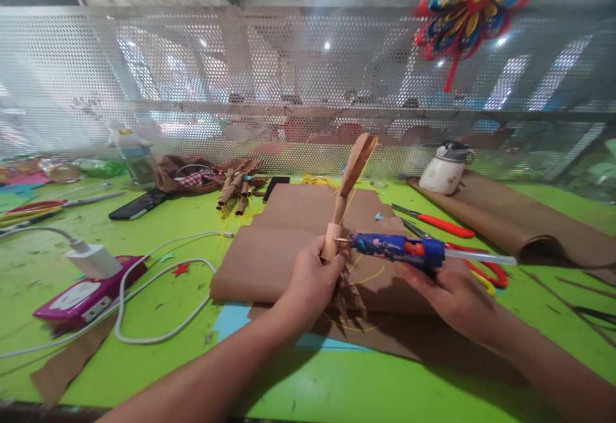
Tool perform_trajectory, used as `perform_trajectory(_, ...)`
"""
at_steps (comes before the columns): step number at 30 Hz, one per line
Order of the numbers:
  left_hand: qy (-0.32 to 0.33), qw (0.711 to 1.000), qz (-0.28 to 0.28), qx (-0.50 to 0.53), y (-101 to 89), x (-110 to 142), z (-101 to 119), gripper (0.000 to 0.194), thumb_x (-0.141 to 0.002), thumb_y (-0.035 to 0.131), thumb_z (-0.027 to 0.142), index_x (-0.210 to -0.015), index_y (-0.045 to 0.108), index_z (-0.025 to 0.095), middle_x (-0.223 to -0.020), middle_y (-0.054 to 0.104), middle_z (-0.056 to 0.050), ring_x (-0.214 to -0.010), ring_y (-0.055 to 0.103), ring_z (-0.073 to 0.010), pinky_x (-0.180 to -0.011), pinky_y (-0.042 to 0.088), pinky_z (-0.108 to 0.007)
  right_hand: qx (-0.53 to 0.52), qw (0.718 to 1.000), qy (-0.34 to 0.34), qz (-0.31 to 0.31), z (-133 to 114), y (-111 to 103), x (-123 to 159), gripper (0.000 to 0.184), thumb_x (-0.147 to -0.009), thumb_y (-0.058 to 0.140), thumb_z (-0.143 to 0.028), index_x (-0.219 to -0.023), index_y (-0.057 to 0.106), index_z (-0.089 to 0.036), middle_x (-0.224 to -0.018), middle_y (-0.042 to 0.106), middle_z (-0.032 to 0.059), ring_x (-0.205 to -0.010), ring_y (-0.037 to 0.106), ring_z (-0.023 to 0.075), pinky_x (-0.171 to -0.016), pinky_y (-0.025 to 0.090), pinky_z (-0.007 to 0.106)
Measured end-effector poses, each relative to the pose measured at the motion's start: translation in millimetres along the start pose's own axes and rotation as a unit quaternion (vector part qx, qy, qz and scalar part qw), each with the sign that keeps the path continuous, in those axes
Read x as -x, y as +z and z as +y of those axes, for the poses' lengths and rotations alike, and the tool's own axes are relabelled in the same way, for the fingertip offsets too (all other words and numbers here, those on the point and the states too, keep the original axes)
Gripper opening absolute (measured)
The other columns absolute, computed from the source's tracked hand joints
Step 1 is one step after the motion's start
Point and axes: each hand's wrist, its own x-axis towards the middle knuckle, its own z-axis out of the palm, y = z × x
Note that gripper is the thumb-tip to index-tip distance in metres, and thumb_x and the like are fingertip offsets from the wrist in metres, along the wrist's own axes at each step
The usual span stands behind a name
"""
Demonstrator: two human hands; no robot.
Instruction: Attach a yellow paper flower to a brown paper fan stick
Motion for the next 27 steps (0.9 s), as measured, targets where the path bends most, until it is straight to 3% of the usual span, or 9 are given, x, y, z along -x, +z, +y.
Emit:
perform_trajectory(8,-0.017,0.999,-0.01,0.036,1.6,1.8,2.9,0.013,-0.073,0.058,0.024,-0.08,0.052,0.015,-0.05,0.047,0.006,-0.038,0.044,-0.0064,-0.041,0.039,-0.018,-0.001,1.0,-0.021,0.008,-5.5,0.8,-1.2,0.027,-0.087,0.043,-0.038,-0.081,0.064,-0.022,-0.075,0.068,0.0022,-0.071,0.062,0.0217,-0.066,0.05,0.029)
perform_trajectory(14,-0.03,0.999,-0.012,0.037,1.0,1.2,6.0,0.015,-0.073,0.059,0.025,-0.083,0.053,0.015,-0.05,0.046,0.007,-0.038,0.044,-0.006,-0.042,0.039,-0.018,0.008,0.999,-0.033,0.027,-0.5,1.8,-0.2,0.027,-0.087,0.043,-0.035,-0.076,0.063,-0.021,-0.066,0.066,0.0012,-0.063,0.061,0.0199,-0.059,0.05,0.028)
perform_trajectory(18,-0.031,0.999,-0.011,0.042,0.8,0.8,5.2,0.013,-0.073,0.058,0.023,-0.081,0.052,0.015,-0.05,0.046,0.007,-0.037,0.044,-0.0057,-0.043,0.04,-0.018,0.01,0.999,-0.043,0.018,0.7,1.5,2.0,0.025,-0.087,0.043,-0.034,-0.077,0.063,-0.023,-0.077,0.069,0.002,-0.072,0.064,0.0216,-0.063,0.051,0.029)
perform_trajectory(22,-0.031,0.998,-0.016,0.053,0.8,-0.2,4.0,0.012,-0.072,0.058,0.022,-0.081,0.052,0.015,-0.051,0.048,0.007,-0.039,0.045,-0.0059,-0.043,0.04,-0.018,0.004,0.998,-0.057,0.032,-1.2,1.4,1.5,0.024,-0.087,0.044,-0.034,-0.079,0.064,-0.023,-0.074,0.069,0.0021,-0.071,0.064,0.0221,-0.063,0.051,0.03)
perform_trajectory(27,-0.04,0.996,-0.023,0.076,1.0,0.9,5.5,0.015,-0.071,0.061,0.024,-0.08,0.053,0.015,-0.05,0.046,0.007,-0.038,0.044,-0.0059,-0.043,0.04,-0.018,0.006,0.999,-0.043,0.026,0.5,3.4,-0.4,0.025,-0.087,0.043,-0.035,-0.079,0.064,-0.023,-0.073,0.069,0.0018,-0.069,0.064,0.0214,-0.062,0.051,0.03)
